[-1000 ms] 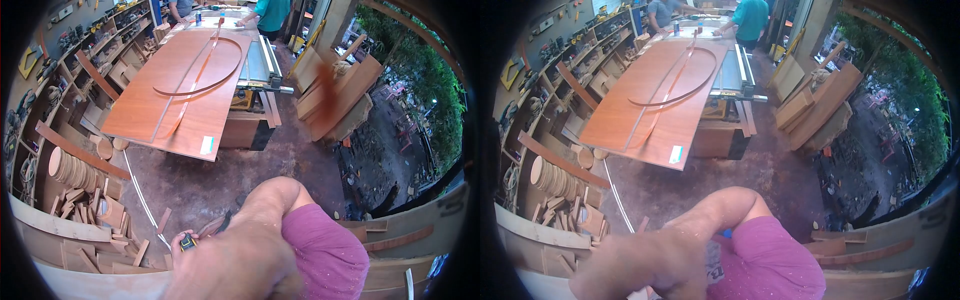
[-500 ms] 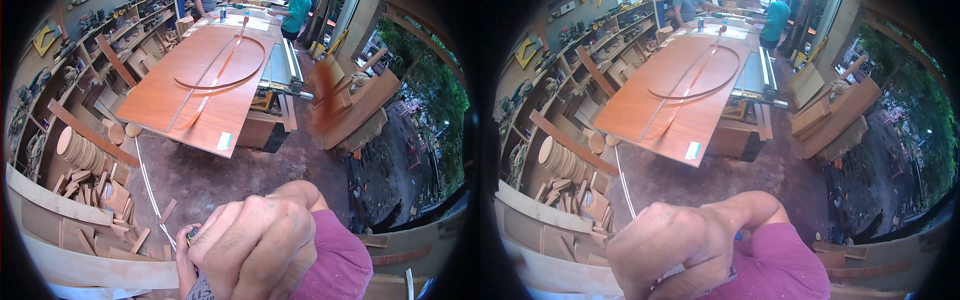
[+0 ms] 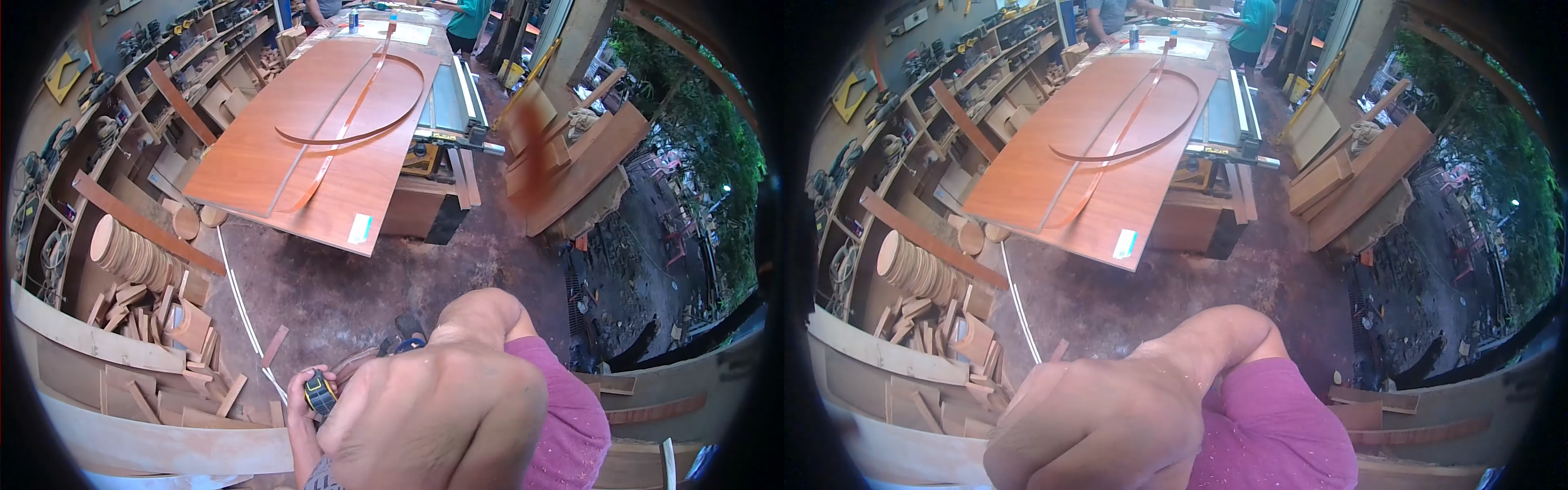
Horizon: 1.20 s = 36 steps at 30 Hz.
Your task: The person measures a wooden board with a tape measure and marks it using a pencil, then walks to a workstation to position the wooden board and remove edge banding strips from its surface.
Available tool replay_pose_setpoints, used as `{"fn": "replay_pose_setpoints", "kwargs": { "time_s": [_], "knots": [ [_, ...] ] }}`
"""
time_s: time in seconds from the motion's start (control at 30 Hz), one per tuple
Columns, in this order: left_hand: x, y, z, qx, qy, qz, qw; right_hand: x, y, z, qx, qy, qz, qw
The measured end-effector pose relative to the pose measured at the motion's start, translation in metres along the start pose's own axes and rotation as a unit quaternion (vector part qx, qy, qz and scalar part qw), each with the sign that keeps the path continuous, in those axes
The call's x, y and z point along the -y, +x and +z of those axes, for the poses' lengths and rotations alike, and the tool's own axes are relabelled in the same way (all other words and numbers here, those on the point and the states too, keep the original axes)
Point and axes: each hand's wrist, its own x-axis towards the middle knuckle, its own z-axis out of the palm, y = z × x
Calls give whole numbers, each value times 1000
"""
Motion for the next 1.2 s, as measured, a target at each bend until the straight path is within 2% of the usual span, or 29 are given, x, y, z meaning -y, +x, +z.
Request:
{"fn": "replay_pose_setpoints", "kwargs": {
  "time_s": [0.1,0.2,0.27,0.43,0.77,1.03,1.13,1.2],
  "knots": [
    [8,7,-9,-2,20,35,999,-7,0,-1,8,-11,2,1000],
    [28,21,-28,-98,4,66,993,-18,-1,-2,47,-34,30,998],
    [29,18,-30,-104,-12,57,993,-24,-2,-3,71,-52,48,995],
    [13,-6,-8,-68,-9,23,997,-29,-9,-1,79,-82,70,991],
    [5,-12,5,-48,-2,17,999,-37,-26,-10,100,-110,127,981],
    [2,-21,24,-42,5,28,999,-37,-54,-7,20,-139,172,975],
    [18,6,-10,59,-6,-21,998,-35,-60,-8,-6,-154,184,971],
    [21,8,-9,48,-18,-26,998,-36,-63,-7,-18,-157,205,966]
  ]
}}
